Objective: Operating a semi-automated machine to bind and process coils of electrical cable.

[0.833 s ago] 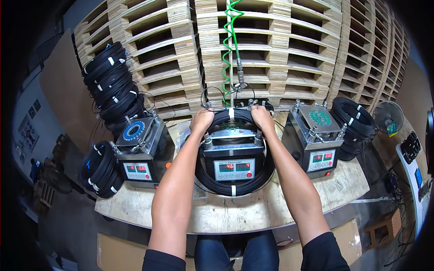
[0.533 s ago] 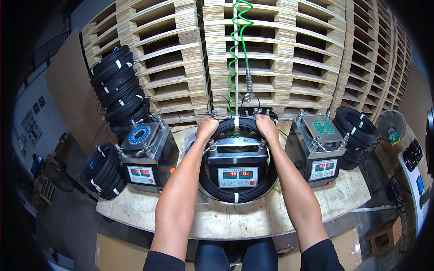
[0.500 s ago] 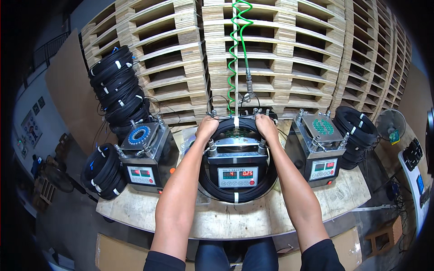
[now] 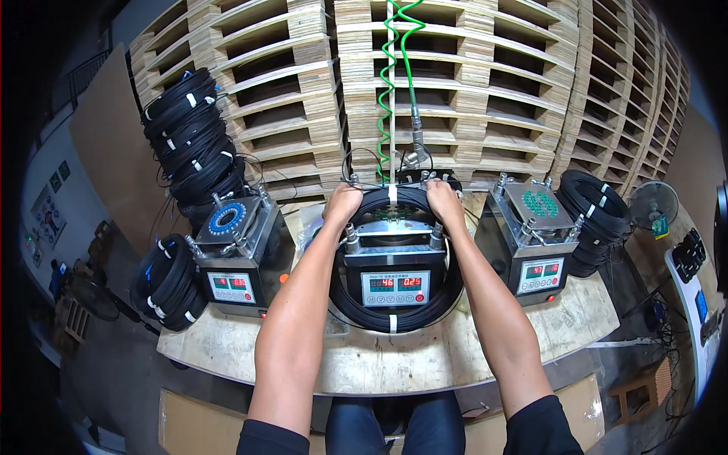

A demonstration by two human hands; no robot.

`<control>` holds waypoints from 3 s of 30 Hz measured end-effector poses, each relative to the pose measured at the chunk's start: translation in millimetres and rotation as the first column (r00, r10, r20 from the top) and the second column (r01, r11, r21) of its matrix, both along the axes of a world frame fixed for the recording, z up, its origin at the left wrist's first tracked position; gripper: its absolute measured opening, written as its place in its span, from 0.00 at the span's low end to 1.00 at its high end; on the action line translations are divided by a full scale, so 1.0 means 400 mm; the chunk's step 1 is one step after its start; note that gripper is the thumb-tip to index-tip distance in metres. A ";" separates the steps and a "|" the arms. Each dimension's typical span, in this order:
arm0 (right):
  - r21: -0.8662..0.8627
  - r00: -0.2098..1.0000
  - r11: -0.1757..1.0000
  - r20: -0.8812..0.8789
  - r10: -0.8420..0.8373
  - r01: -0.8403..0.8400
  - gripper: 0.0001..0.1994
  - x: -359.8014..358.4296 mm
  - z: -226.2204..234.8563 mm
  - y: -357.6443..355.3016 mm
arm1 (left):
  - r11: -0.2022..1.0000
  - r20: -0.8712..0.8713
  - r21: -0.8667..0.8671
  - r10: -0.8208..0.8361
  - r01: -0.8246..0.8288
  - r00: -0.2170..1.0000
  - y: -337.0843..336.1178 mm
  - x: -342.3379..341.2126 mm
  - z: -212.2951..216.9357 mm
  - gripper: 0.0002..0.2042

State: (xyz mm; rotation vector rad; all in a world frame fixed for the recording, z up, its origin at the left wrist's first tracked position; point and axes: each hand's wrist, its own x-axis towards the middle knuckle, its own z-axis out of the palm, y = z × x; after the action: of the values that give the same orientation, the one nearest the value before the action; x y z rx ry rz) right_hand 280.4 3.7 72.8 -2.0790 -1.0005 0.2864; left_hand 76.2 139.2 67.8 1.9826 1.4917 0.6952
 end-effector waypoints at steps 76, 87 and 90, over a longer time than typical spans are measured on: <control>-0.032 1.000 0.999 0.014 0.006 -0.005 0.27 0.017 -0.005 -0.003 | 0.998 0.025 -0.053 0.034 -0.033 0.999 -0.036 -0.002 0.022 0.29; 0.026 1.000 0.999 0.008 0.019 -0.020 0.26 0.032 -0.031 0.018 | 0.999 0.075 -0.025 0.034 -0.032 0.997 0.013 0.000 -0.023 0.28; 0.039 1.000 0.999 0.006 0.004 -0.004 0.26 0.029 -0.021 0.008 | 0.998 0.094 -0.062 0.011 -0.005 0.996 0.024 0.008 -0.025 0.27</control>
State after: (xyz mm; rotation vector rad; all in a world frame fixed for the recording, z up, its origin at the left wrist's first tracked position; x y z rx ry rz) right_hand 292.2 6.9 64.4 -2.0441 -1.0058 0.2608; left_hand 79.5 148.7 58.0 1.8732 1.4485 0.7268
